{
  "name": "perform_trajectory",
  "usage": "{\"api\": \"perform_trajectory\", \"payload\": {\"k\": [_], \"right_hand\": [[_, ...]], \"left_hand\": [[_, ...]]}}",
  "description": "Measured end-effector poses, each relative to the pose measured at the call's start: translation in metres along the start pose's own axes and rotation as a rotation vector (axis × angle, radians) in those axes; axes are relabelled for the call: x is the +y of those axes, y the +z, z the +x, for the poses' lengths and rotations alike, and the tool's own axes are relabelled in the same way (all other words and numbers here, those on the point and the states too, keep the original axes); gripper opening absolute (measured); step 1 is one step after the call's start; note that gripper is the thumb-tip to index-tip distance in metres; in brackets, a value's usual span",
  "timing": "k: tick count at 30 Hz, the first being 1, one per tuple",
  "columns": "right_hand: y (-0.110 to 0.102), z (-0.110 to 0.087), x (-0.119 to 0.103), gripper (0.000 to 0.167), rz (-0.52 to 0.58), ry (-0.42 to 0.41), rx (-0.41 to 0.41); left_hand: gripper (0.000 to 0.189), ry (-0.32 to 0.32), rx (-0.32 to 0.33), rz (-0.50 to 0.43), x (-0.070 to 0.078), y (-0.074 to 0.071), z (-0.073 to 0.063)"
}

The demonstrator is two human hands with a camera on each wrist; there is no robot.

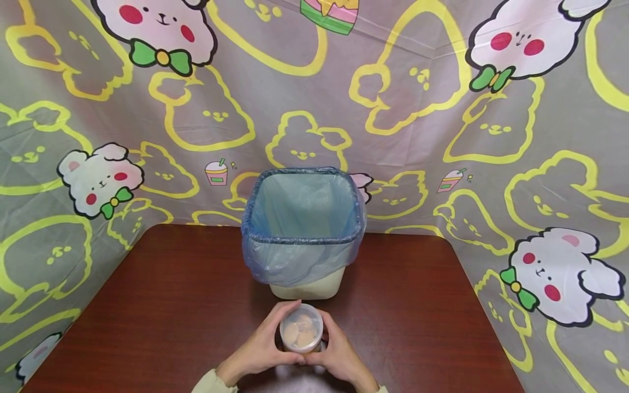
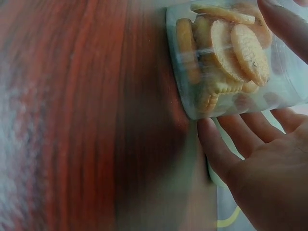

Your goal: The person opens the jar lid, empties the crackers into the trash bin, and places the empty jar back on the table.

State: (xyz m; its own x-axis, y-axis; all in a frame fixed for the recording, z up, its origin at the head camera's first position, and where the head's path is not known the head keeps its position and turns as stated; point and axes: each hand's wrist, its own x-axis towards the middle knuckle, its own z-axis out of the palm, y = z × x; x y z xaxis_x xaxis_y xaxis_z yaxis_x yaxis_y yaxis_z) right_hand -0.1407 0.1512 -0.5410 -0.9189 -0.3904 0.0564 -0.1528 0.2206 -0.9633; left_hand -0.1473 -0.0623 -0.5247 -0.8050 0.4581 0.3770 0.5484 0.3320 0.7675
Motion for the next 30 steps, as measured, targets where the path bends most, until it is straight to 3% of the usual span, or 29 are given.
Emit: {"api": "perform_trajectory", "payload": {"k": [17,30], "right_hand": [[-0.001,0.0,0.001,0.09,0.004,-0.035,0.0],[0.0,0.001,0.001,0.09,-0.024,-0.038,0.017]], "left_hand": [[0.081,0.066,-0.043,-0.136,-0.006,-0.013,-0.008],[0.076,0.082,0.0,-0.145,-0.011,-0.017,-0.009]]}}
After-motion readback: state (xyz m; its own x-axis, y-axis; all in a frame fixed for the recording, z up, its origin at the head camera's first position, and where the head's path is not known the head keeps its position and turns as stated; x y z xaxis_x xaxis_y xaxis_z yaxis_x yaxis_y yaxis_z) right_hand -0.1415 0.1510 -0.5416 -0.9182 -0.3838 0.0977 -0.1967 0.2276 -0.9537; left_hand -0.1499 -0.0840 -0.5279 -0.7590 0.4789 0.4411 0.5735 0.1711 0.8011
